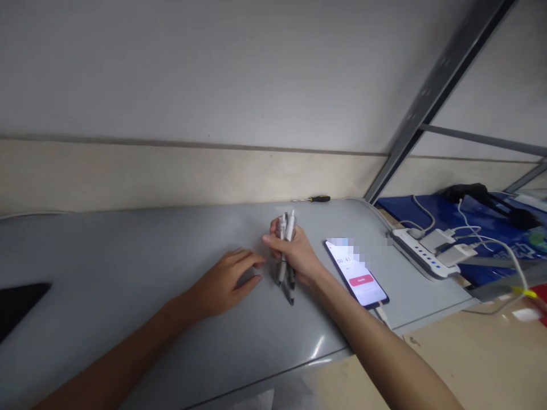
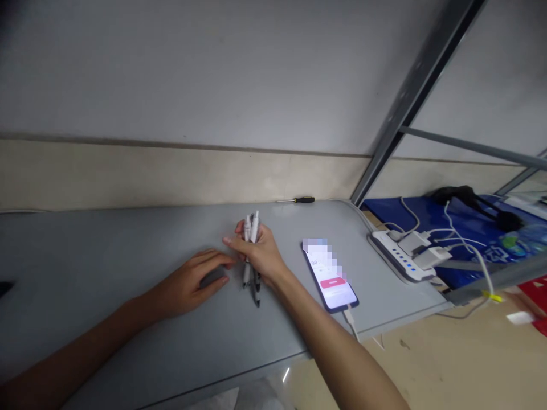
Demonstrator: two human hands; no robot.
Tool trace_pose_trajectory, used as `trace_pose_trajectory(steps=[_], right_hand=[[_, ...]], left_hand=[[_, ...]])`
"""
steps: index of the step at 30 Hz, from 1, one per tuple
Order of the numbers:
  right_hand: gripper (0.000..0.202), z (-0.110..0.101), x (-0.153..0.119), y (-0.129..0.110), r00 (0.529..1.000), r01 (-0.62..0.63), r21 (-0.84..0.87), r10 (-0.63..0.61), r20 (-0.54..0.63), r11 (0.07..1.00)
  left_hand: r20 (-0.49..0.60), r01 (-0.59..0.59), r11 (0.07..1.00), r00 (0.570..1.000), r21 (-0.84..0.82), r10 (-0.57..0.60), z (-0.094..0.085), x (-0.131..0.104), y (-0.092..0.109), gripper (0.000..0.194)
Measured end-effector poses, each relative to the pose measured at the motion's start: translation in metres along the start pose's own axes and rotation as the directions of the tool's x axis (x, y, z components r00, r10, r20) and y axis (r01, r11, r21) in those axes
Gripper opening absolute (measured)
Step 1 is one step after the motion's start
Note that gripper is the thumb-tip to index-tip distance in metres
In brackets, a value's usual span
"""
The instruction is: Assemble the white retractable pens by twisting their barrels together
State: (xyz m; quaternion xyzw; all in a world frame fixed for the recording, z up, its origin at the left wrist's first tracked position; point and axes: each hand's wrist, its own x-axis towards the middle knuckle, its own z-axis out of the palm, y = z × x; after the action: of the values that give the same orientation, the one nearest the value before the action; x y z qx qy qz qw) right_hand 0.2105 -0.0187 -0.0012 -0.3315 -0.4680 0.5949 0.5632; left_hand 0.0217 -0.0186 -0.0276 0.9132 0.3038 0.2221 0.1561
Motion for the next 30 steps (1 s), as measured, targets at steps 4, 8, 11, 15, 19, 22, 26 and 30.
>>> trace_pose_trajectory(steps=[4,8,11,15,19,22,26,30], right_hand=[[0.040,0.000,0.000,0.005,0.998,0.058,-0.077,-0.058,-0.006,0.995],[0.041,0.001,0.000,0.007,0.991,0.129,-0.107,-0.125,0.044,0.986],[0.041,0.003,-0.001,0.008,0.987,0.161,-0.119,-0.161,0.014,0.980],[0.042,0.006,-0.003,0.011,0.978,0.202,-0.186,-0.210,-0.020,0.962],[0.039,0.012,-0.007,0.013,0.960,0.263,-0.239,-0.279,-0.034,0.935],[0.036,0.018,-0.012,0.013,0.939,0.317,-0.300,-0.343,-0.037,0.900],[0.036,0.025,-0.019,0.014,0.892,0.400,-0.396,-0.450,-0.039,0.827],[0.036,0.031,-0.028,0.014,0.830,0.486,-0.471,-0.557,-0.015,0.736]], left_hand=[[0.004,0.018,1.000,1.000,-0.009,-0.018,-0.001,0.000,0.001,0.016],[-0.004,0.027,0.999,1.000,-0.029,-0.027,-0.002,0.001,0.003,0.016],[-0.022,0.024,0.994,0.999,-0.108,-0.027,-0.002,0.001,0.008,0.020],[0.012,0.043,0.984,0.999,-0.171,-0.042,0.001,0.002,0.018,0.041],[0.038,0.118,0.972,0.993,-0.202,-0.112,0.006,0.001,0.022,0.070],[0.060,0.170,0.953,0.985,-0.250,-0.160,0.008,0.001,0.025,0.079],[0.104,0.218,0.922,0.975,-0.321,-0.195,0.009,0.002,0.030,0.078],[0.073,0.192,0.886,0.981,-0.423,-0.177,0.011,0.005,0.034,0.059]])
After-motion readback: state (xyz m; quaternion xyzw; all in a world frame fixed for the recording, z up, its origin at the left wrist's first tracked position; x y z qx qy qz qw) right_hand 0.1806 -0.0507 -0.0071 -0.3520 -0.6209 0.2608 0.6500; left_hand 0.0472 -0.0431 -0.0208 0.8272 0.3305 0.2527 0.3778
